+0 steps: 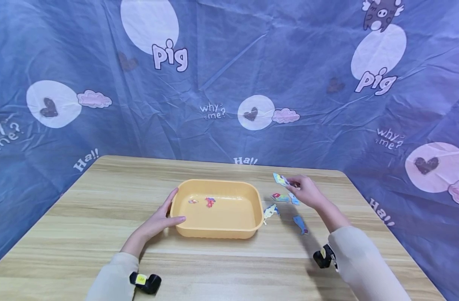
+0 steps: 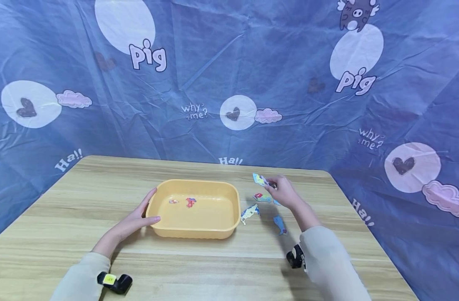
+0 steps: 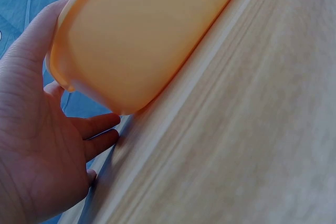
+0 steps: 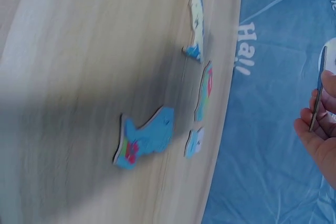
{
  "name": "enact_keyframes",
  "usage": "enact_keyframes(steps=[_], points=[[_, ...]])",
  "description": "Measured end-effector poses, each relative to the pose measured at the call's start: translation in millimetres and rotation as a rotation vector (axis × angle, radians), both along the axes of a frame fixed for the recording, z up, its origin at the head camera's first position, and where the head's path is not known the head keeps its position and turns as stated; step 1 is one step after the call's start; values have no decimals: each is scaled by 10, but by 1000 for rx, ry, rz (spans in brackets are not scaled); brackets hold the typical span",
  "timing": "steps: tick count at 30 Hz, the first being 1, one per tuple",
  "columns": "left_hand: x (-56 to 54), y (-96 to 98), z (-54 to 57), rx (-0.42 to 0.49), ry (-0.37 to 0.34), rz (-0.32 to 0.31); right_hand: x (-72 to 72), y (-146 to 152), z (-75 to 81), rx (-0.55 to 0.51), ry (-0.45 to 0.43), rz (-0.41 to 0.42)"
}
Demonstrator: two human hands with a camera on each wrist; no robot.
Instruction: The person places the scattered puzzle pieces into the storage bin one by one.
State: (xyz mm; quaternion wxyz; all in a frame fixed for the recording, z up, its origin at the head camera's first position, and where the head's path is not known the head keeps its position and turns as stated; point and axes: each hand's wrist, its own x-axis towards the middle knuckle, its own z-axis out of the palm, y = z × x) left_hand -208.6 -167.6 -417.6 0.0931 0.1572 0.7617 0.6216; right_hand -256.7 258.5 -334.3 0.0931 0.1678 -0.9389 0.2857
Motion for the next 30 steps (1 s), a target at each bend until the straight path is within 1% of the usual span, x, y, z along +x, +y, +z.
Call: enact_keyframes(steps=[4,10,16,21,24,30], points=[[-1,0,-3,4,1,-4,-19,-96,19,7,17,13],[12,0,10,-7,17,-4,-57,-256,32,0,9,42],[4,-3,-5,-18,14,3,-71,-433,57,-14,10,73],[3,2,3,-19,14,6,-86,-574,58,-55,-3,121],[12,5,11,-15,15,4,-96,-648,50,-53,-4,144],[8,7,6,-20,20,7,-122,-778,26,-42,35,184]])
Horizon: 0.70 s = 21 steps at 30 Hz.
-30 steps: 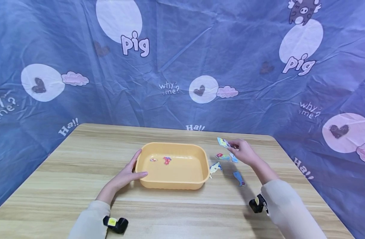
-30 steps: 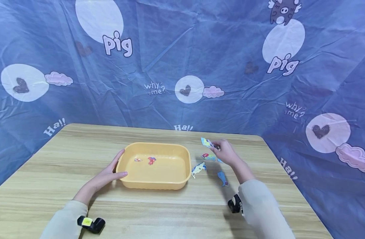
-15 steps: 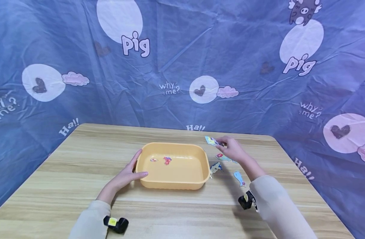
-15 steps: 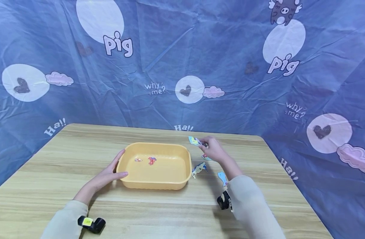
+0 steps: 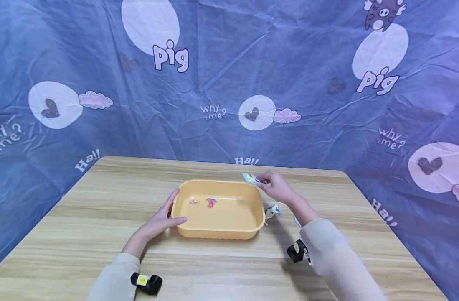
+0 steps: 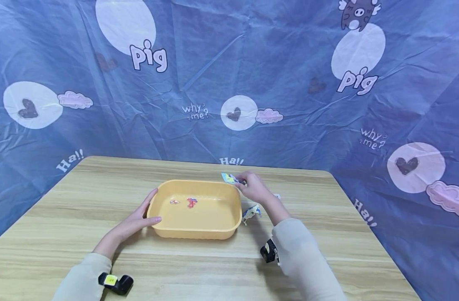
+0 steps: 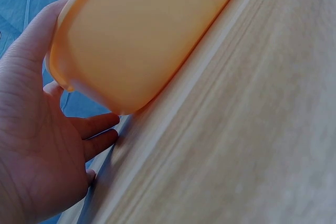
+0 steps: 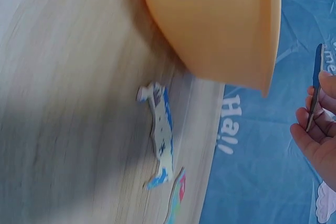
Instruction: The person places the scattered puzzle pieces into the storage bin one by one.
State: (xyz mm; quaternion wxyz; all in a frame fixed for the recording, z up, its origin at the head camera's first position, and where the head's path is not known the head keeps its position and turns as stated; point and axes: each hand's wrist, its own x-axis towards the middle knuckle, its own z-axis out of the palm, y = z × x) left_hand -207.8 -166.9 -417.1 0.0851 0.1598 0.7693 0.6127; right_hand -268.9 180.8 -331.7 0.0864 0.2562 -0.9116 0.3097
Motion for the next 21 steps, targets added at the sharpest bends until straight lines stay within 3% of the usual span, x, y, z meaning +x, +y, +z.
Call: enact_keyframes(steps=[10,21], points=[[11,2,-3,-7,1,5,11,-178,-37,10,7,40],[7,-4,-2,-11,-5,8,0,-358,-187,-66,-23,94]])
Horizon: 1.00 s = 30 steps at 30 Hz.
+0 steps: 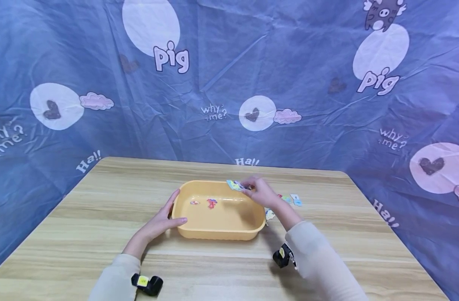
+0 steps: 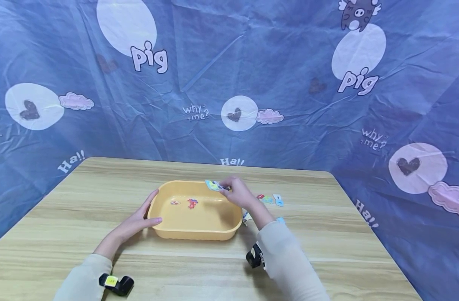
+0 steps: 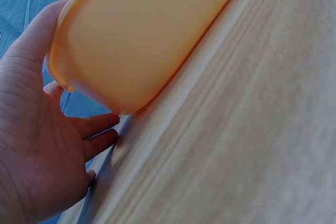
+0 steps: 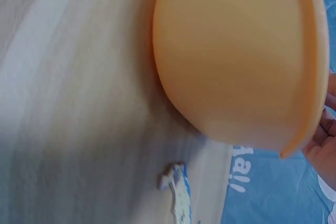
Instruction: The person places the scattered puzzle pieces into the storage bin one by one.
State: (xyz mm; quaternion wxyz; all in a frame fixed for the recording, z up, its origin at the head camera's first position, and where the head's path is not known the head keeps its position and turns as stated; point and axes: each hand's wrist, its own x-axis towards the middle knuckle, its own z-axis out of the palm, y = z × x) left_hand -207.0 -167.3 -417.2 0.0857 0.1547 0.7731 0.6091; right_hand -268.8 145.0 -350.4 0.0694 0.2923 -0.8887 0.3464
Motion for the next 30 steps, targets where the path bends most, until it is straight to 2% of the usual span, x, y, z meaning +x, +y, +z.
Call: enact_keyframes(steps=[7,17,25,30], points=[[4,7,-4,4,-6,4,3,-65,-109,-16,-43,-14],[-2,9,1,-2,10,2,8,-163,-203,-57,-104,15],[10,13,24,21,11,-8,-37,-196,-231,-29,-154,63],[13,10,21,12,13,-9,-34,-217,-226,19,-170,64]])
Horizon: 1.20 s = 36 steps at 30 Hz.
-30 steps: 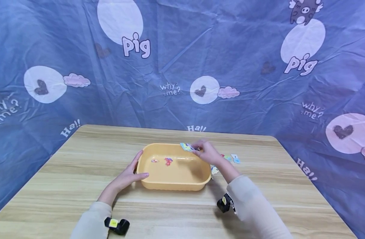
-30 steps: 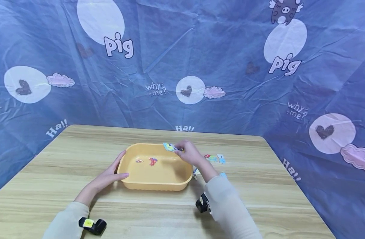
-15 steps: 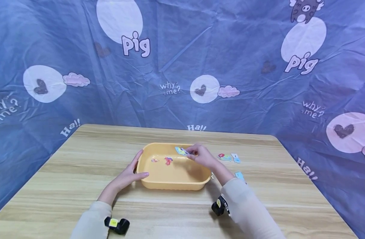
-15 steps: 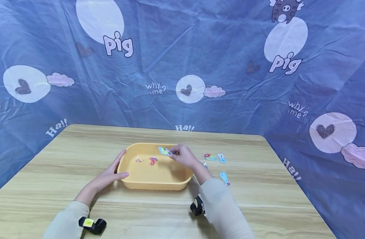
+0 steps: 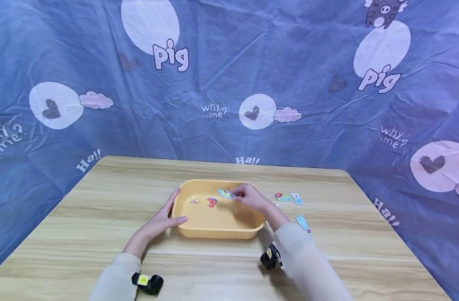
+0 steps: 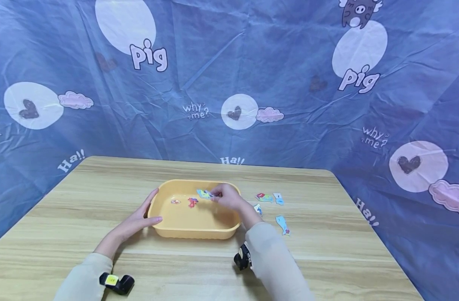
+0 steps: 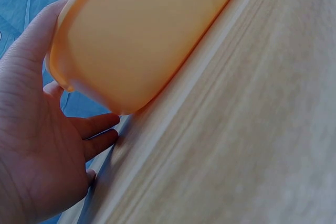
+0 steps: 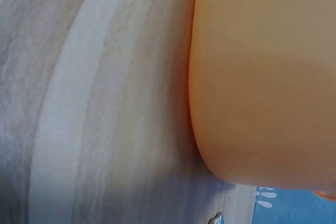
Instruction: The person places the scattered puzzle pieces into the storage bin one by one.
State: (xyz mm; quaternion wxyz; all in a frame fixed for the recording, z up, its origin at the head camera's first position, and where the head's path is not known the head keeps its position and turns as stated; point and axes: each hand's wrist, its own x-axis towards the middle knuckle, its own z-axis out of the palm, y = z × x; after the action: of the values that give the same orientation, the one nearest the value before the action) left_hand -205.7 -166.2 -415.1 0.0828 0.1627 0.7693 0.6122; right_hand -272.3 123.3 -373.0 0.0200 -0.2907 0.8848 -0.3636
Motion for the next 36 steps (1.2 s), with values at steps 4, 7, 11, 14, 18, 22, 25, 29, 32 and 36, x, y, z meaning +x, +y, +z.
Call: enact_keyframes(steps=[4,7,11,14,18,22,25,29,32,36], points=[[-1,0,0,-3,0,3,-3,-25,-20,57,14,-17],[-2,0,-1,-9,0,6,-6,-39,-37,92,22,-22],[1,-2,4,-11,0,5,-9,-49,-47,114,22,-29],[4,-2,7,-3,-1,2,-11,-58,-54,121,16,-36],[2,-4,7,-2,-2,3,-14,-64,-66,159,25,-45],[-7,-7,4,-6,-3,3,-14,-63,-71,223,58,-56],[-10,-10,-2,-11,-6,2,-12,-65,-71,249,80,-58],[-5,-11,-1,-26,-12,9,-9,-70,-68,267,80,-67],[0,-9,5,-29,-15,17,-13,-77,-70,293,78,-81],[4,-12,9,-28,-15,22,-13,-90,-78,319,86,-95]])
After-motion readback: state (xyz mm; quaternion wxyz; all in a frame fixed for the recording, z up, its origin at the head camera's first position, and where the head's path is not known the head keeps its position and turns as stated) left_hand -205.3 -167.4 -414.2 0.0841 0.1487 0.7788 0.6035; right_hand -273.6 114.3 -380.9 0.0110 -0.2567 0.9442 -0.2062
